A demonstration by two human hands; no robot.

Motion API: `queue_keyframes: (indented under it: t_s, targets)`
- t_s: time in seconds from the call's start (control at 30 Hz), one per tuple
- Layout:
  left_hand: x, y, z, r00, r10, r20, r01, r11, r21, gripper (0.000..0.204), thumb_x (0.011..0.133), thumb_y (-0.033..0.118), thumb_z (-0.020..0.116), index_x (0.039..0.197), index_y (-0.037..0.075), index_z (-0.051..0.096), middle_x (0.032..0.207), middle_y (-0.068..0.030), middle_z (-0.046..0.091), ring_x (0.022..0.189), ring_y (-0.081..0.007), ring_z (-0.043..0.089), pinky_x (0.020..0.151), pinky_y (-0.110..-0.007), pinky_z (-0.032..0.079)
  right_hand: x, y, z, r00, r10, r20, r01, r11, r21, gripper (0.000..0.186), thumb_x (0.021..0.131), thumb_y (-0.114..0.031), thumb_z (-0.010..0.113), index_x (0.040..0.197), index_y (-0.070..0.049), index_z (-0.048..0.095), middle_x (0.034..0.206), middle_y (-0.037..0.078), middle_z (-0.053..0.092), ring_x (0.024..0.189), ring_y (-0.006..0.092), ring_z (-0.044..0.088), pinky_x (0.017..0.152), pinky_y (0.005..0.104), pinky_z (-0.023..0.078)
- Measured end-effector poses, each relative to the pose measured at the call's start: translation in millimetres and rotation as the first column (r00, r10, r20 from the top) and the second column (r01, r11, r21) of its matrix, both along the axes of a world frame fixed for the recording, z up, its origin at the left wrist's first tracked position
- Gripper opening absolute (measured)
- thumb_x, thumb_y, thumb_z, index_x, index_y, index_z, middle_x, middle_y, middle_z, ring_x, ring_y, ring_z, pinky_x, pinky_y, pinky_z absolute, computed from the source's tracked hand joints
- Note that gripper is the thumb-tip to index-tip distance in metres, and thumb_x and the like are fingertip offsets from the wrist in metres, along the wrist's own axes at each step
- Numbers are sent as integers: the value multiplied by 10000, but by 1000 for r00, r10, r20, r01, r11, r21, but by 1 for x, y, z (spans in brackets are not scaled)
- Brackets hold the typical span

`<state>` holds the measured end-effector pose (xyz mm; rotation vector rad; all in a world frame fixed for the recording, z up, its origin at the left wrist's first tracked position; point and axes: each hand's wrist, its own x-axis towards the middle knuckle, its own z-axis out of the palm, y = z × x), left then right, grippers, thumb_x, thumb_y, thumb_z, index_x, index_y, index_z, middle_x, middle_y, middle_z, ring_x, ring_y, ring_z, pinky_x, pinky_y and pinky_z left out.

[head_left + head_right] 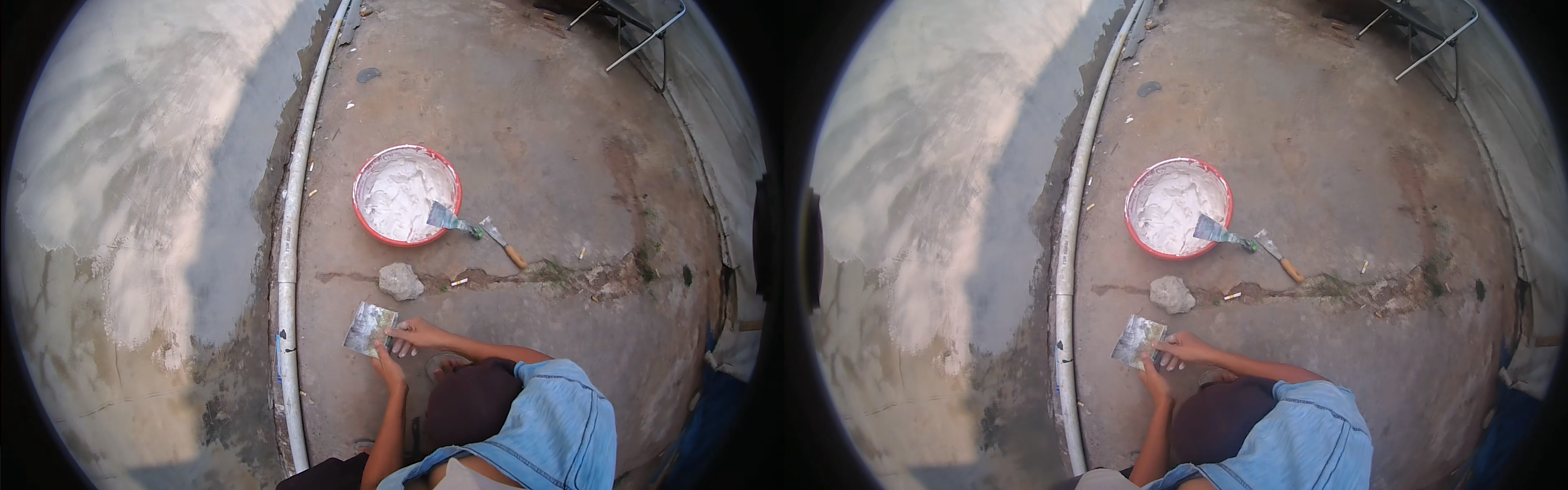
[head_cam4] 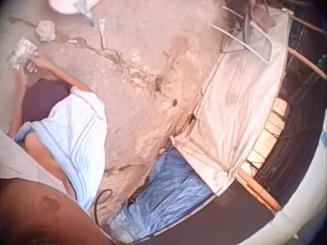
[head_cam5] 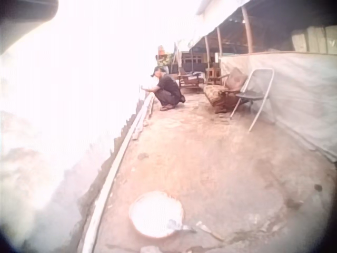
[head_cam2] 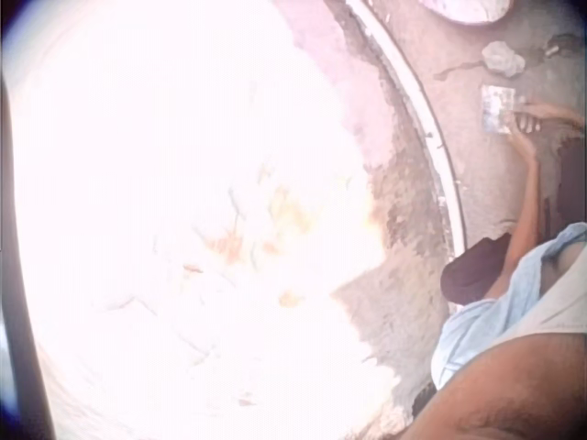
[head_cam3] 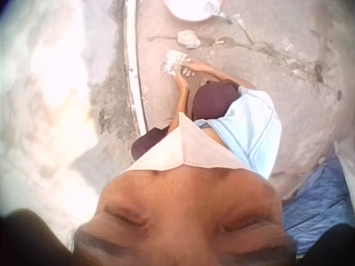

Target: The person scoops white plaster from a red bucket with a trowel and applies it to a cracked concrete wall, smoothing the surface in sections. The person repeatedly reloads the trowel and spreads the plaster along the wall's lower edge.

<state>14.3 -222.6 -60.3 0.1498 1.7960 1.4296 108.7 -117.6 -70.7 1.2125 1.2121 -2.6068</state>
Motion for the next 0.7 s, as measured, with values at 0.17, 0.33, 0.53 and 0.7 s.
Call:
queue_keyframes:
  t_s: [0.17, 0.33, 0.53, 0.7]
  targets:
    - [-73, 35, -5, 796, 19, 606, -249, 921, 298, 541, 1008, 431, 515, 1406, 74, 431, 1446, -106, 449, 1356, -230, 407, 1127, -415, 339, 91, 104, 24, 670, -741, -52, 272, 180, 945, 381, 818, -185, 773, 1141, -25, 649, 855, 92, 675, 787, 172, 640, 734, 320, 504]
    - [-98, 148, -12, 698, -226, 680, -256, 808, 531, 593, 1002, 433, 516, 1473, 111, 356, 1542, -87, 329, 1433, -234, 270, 1168, -448, 263, 147, 160, -17, 811, -564, 156, -268, -122, 956, 391, 792, -175, 726, 1145, -44, 618, 1018, 167, 630, 1060, 348, 552, 942, 428, 413]
    - [-102, 225, -23, 693, -285, 662, -178, 823, 540, 567, 988, 446, 514, 1454, 151, 380, 1553, -146, 314, 1453, -309, 245, 1174, -525, 189, 151, 177, -16, 861, -469, 198, -51, 307, 950, 404, 898, -179, 630, 1266, -47, 530, 1058, 226, 625, 993, 397, 582, 839, 467, 454]
    - [-105, 246, -29, 677, -334, 656, -129, 823, 553, 600, 985, 454, 514, 1447, 85, 412, 1485, -98, 446, 1400, -256, 358, 1144, -482, 252, 132, 217, 80, 822, -513, 248, -204, 142, 969, 311, 928, -225, 599, 1183, -51, 561, 907, 211, 666, 840, 398, 649, 715, 477, 488]
